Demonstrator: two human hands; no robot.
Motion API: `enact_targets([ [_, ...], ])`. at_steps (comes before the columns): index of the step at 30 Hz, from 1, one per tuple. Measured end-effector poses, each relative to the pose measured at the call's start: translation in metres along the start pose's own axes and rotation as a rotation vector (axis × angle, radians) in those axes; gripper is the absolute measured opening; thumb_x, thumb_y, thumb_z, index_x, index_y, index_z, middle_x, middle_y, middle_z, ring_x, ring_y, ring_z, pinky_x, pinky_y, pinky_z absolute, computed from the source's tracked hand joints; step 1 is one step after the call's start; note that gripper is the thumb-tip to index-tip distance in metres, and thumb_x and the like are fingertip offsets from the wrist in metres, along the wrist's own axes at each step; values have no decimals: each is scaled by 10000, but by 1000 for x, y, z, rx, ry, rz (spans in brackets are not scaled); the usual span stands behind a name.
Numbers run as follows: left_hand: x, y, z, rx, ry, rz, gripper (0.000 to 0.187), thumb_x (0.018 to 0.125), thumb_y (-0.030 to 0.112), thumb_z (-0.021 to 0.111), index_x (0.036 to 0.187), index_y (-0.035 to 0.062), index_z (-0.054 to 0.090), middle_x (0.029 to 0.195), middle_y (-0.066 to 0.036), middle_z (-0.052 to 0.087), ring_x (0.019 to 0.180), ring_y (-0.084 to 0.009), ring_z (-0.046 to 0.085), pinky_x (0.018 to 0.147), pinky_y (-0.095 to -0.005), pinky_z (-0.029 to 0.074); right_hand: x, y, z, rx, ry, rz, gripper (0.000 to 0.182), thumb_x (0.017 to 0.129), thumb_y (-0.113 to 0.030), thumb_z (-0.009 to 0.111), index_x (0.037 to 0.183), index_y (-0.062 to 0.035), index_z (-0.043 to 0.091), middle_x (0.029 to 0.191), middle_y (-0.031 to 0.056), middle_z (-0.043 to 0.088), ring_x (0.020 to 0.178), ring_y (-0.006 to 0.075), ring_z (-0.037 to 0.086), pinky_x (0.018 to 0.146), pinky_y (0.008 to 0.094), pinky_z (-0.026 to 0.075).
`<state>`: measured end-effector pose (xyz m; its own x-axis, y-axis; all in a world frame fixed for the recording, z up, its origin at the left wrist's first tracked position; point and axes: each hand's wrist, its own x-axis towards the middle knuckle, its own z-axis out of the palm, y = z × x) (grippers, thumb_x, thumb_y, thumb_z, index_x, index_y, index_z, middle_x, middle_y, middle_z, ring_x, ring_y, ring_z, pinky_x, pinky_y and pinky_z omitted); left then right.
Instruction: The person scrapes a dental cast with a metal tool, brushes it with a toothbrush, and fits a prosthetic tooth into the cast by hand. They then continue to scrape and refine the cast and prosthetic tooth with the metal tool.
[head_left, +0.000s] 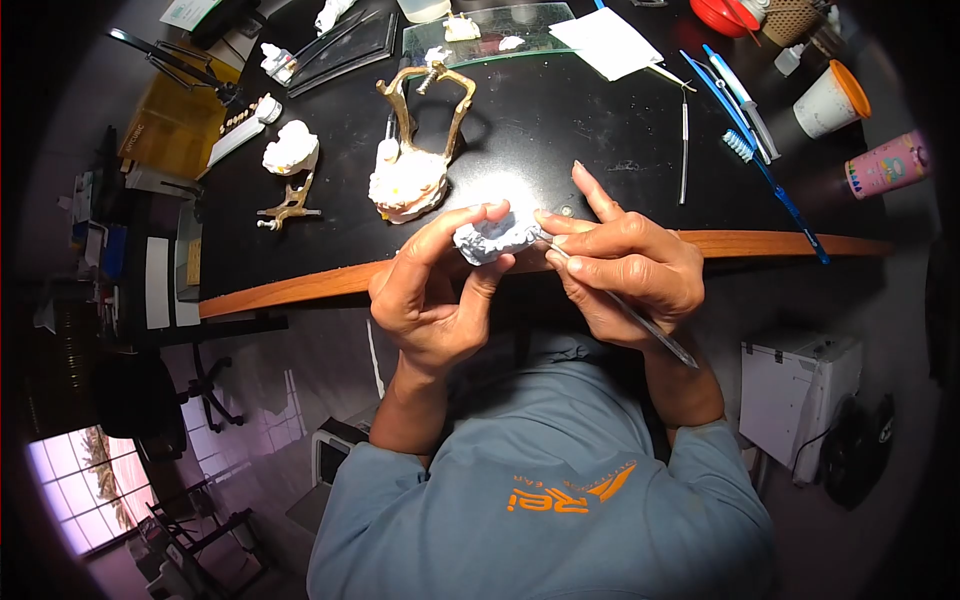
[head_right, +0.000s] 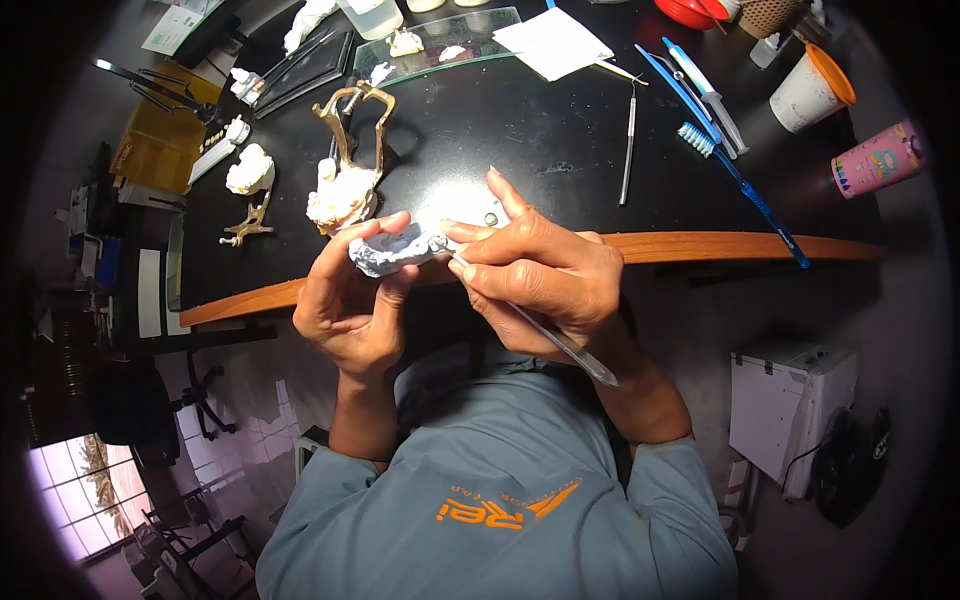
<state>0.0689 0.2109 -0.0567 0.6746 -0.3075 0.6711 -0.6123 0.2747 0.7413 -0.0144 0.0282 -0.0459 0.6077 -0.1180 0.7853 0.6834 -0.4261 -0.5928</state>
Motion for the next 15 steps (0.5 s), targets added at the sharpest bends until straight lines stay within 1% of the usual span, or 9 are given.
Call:
enact_targets([
  [7,0,0,-2,20,-17,12,418,862,-128,790,1258,-122,659,1163,-243,754,1086,-277,760,909,-339,630,-1,1,0,-16,-2,-7,248,836,142,803,967,-54,727,903,122,735,1013,353,789,1122,717,434],
  [15,-1,-1,-1,10,-32,45,407,879,-111,789,1259,-127,643,1172,-257,748,1077,-273,761,866,-327,658,0,0,1,35,27,24,222,844,153,784,922,-42,714,890,124,731,996,349,792,1129,690,446],
])
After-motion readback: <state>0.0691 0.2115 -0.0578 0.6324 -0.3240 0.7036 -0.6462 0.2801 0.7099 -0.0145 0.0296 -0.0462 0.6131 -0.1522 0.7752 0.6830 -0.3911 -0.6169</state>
